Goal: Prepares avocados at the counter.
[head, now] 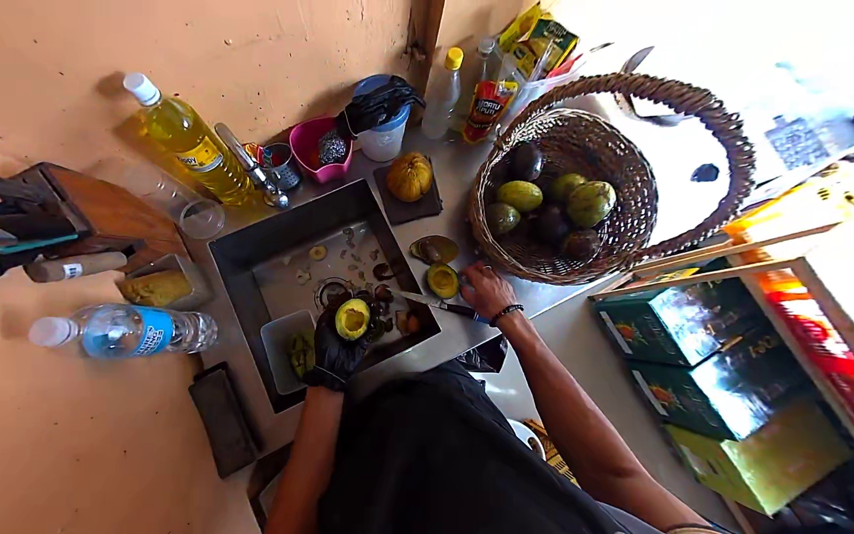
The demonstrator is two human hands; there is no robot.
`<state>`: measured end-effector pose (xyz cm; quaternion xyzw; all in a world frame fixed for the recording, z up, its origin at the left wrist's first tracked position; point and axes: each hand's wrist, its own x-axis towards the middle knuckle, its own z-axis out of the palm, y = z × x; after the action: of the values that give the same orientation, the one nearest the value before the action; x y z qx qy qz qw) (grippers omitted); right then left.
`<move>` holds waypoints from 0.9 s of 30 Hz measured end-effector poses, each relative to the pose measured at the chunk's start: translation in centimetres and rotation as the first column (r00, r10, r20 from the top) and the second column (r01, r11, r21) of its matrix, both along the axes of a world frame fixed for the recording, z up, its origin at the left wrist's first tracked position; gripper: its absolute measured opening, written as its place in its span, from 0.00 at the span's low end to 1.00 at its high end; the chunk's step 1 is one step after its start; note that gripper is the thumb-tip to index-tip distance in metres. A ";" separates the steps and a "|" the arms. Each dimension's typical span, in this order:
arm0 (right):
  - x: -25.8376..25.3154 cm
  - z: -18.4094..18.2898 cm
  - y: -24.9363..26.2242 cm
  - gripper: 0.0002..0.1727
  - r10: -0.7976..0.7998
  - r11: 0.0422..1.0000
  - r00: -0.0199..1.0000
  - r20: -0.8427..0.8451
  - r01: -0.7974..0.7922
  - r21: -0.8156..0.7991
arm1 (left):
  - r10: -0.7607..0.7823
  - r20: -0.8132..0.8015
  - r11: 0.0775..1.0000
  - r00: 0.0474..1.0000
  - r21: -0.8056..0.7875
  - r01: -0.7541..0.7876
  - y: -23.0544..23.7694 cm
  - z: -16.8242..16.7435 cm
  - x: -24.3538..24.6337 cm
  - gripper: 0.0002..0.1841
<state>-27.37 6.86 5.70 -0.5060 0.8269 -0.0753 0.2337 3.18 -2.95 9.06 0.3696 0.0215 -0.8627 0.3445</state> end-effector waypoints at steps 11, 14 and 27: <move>1.9 4.6 2.3 0.23 -0.148 0.989 0.988 0.035 0.149 -0.022 | 0.094 -0.038 0.994 0.995 -0.051 -0.096 -0.5 0.2 -2.8 0.22; 4.1 6.2 3.9 0.23 0.053 0.966 0.993 0.106 -0.024 -0.258 | 0.149 -0.054 0.979 0.987 -0.133 -0.155 -0.9 0.4 -3.1 0.21; 15.0 10.6 2.2 0.24 0.133 0.895 0.987 -0.094 -0.161 -0.416 | 0.099 0.171 0.801 0.980 -0.599 0.024 1.7 4.0 -3.9 0.19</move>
<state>-12.39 9.02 16.25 -0.6076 0.7574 -0.2183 0.0974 -0.68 -1.23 13.05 0.3238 -0.2777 -0.7782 0.4608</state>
